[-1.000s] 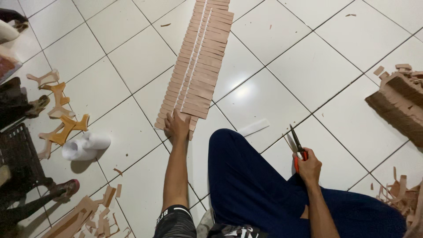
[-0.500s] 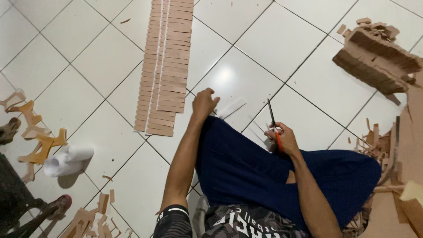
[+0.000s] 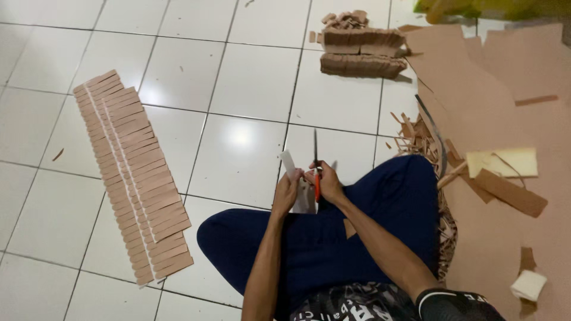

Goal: The person sits on the floor and uses scissors to cut a long strip of connected craft sticks into individual pieces. They repeatedly pick up the strip, cut sections, and place the cut pieces into a growing stack on the floor.

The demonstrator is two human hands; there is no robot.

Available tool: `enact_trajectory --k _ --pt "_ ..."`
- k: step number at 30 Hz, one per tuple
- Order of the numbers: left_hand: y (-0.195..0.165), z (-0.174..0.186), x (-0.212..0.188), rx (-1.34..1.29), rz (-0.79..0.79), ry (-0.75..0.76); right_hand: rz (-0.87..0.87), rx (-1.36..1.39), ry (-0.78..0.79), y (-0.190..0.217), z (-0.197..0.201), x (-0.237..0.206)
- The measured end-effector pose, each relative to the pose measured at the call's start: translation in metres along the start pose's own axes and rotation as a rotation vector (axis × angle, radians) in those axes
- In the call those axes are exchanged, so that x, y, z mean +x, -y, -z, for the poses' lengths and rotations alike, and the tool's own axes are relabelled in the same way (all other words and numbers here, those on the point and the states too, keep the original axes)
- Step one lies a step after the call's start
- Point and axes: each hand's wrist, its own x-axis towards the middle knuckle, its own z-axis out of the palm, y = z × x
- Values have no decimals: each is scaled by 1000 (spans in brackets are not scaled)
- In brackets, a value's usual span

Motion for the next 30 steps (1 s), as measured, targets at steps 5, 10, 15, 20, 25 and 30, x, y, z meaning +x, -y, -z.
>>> enact_trajectory --k 5,10,15,20,25,30 --pt "-5 -22 0 -261 245 29 100 224 145 -14 9 -6" --pt "-1 -18 -3 -294 128 112 168 135 109 -35 11 -21" --pt "3 -20 -9 -158 304 61 157 249 82 -36 28 -28" --pt "7 -11 -13 -295 296 -48 151 392 -204 10 154 -71" --pt "2 -14 -16 -236 428 -89 -17 111 -506 73 291 -194" --pt "-8 -20 -22 -108 437 9 -288 -64 -517 67 322 -293"
